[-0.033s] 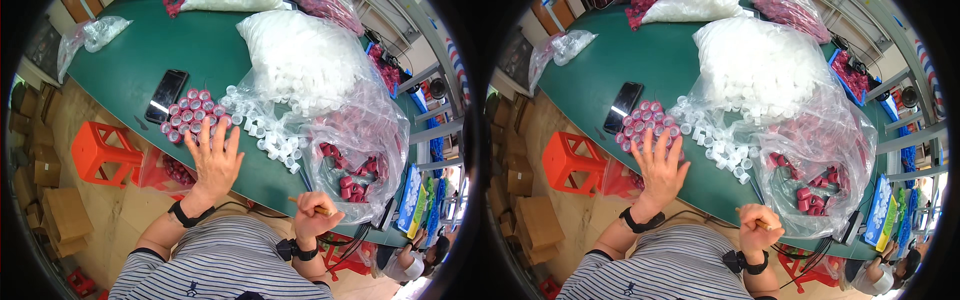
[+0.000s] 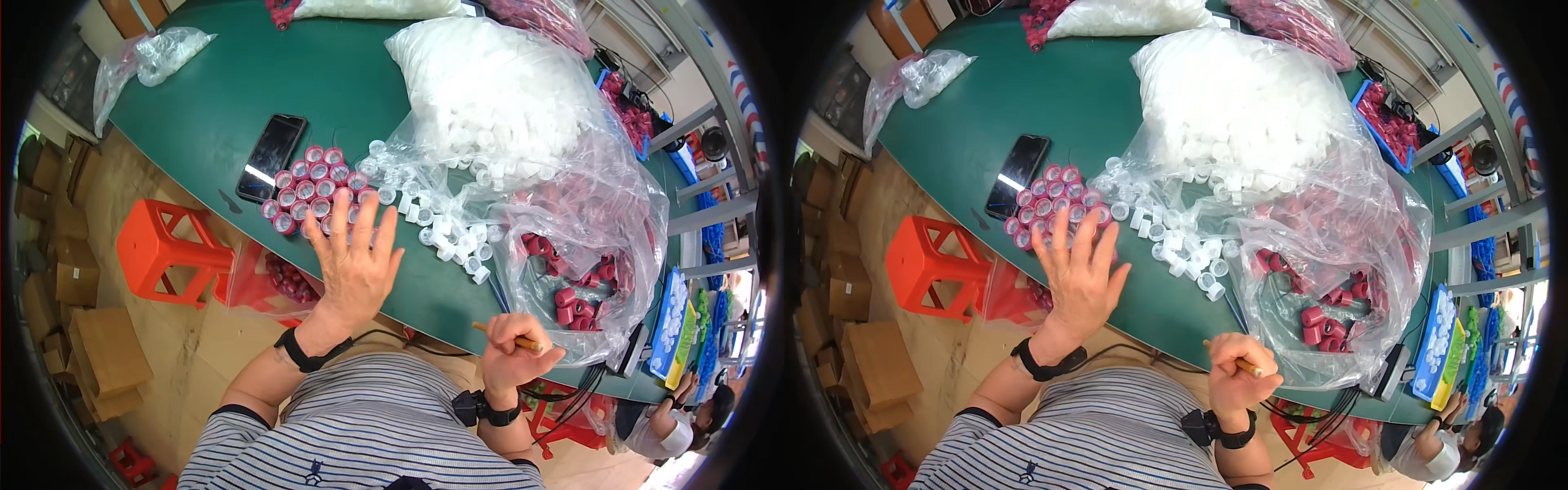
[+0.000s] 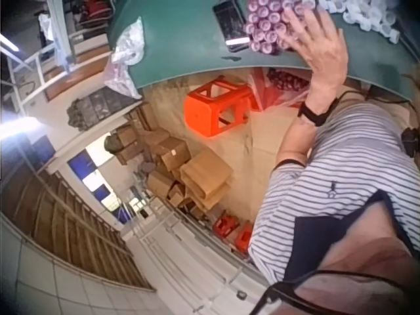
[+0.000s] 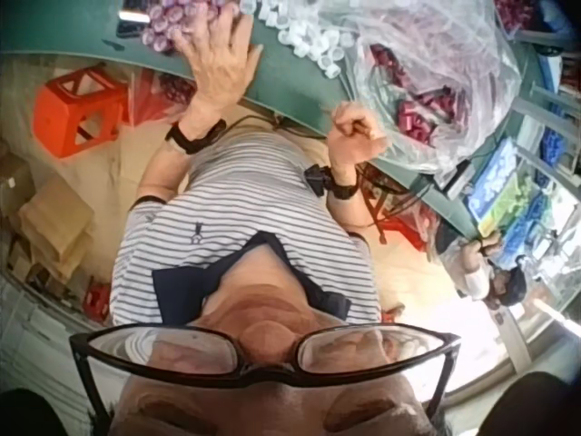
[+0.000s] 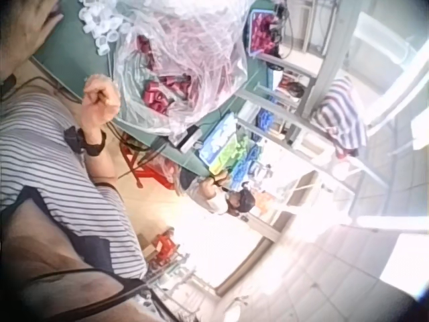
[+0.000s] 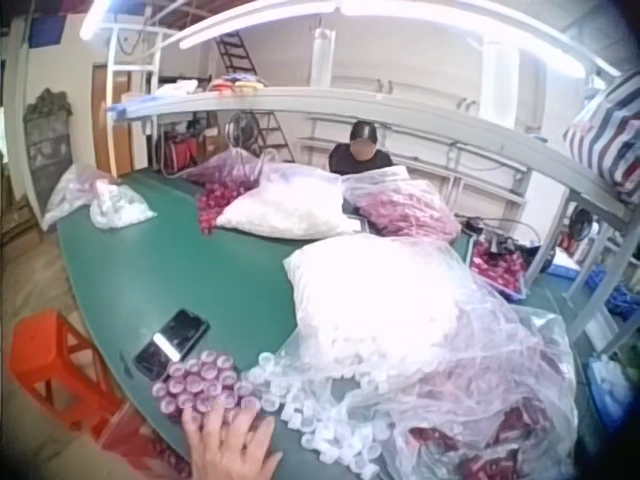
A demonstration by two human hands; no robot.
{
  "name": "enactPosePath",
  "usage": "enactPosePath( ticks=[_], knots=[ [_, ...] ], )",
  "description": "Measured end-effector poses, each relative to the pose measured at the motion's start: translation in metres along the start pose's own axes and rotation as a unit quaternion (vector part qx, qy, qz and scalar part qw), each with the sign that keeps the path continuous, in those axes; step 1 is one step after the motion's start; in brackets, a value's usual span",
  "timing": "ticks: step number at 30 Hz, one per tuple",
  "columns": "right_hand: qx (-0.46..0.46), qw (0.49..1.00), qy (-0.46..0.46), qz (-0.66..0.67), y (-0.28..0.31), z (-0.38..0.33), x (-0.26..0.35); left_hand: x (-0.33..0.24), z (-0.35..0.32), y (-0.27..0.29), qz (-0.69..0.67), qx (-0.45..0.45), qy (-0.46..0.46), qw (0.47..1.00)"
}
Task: Manually assemble various plastic cap components by inserting small inner parts into larger outer caps.
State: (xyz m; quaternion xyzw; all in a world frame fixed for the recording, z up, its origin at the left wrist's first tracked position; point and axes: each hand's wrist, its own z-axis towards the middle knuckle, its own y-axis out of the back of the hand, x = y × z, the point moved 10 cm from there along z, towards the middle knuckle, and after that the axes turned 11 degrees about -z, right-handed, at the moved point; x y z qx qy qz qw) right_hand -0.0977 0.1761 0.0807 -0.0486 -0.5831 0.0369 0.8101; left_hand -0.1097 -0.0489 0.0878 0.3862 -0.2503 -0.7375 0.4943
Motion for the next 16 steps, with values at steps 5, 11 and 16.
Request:
enactPosePath(
  ticks=[5,11,16],
  knots=[
    [-0.005,1.0,-0.005,-0.029,0.002,-0.002,0.007,-0.011,0.035,-0.028,0.065,0.112,-0.053,0.99],
    [-0.027,0.997,0.004,-0.066,0.013,-0.008,0.009,0.005,0.039,-0.075,0.099,0.234,-0.019,0.967],
    [-0.011,0.994,0.003,-0.106,0.028,-0.009,0.014,0.013,0.038,-0.075,0.089,0.21,-0.037,0.973]
  ],
)
